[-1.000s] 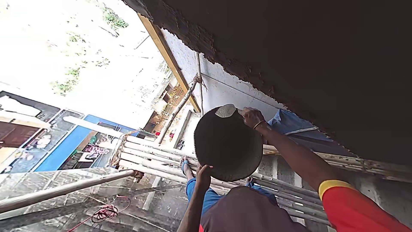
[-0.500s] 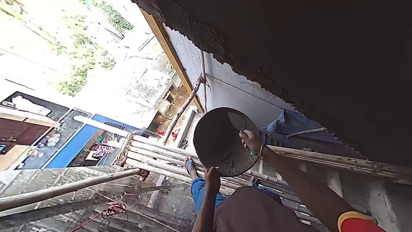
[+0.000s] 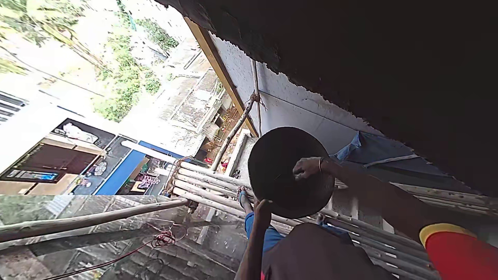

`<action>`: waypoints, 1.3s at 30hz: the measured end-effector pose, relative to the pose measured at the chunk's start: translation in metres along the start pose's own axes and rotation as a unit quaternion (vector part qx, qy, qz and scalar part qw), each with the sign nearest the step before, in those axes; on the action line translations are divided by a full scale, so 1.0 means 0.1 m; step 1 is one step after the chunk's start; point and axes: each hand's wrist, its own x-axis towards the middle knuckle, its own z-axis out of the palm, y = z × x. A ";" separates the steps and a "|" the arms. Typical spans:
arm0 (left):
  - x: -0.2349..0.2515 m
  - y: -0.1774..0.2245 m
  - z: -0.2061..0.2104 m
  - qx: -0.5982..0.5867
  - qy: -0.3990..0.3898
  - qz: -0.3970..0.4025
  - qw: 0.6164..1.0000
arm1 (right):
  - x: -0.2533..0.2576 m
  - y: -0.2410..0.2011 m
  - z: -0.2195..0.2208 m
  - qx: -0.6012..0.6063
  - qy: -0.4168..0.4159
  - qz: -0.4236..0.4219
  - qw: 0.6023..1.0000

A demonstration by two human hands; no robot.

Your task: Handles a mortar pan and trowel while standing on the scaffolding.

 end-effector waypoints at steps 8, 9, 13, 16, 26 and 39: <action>-0.05 0.16 0.05 0.026 0.001 0.020 0.999 | -0.15 -0.15 0.43 -0.056 0.237 0.240 0.940; -0.04 0.18 0.03 0.025 0.007 0.020 0.999 | -0.22 -0.19 0.55 -0.046 0.167 0.202 0.964; -0.05 0.14 -0.07 0.032 0.019 0.026 0.999 | -0.43 -0.06 0.35 0.029 0.109 0.068 0.991; -0.07 0.16 -0.07 0.049 0.015 0.033 0.998 | -0.38 -0.08 0.13 0.001 0.284 0.254 0.925; -0.06 0.13 -0.18 0.048 0.001 0.027 0.998 | -0.64 -0.45 0.67 0.196 0.107 0.138 0.965; -0.13 0.31 -0.19 0.055 -0.050 -0.011 0.997 | -0.64 -0.39 0.89 -0.009 0.036 0.032 0.999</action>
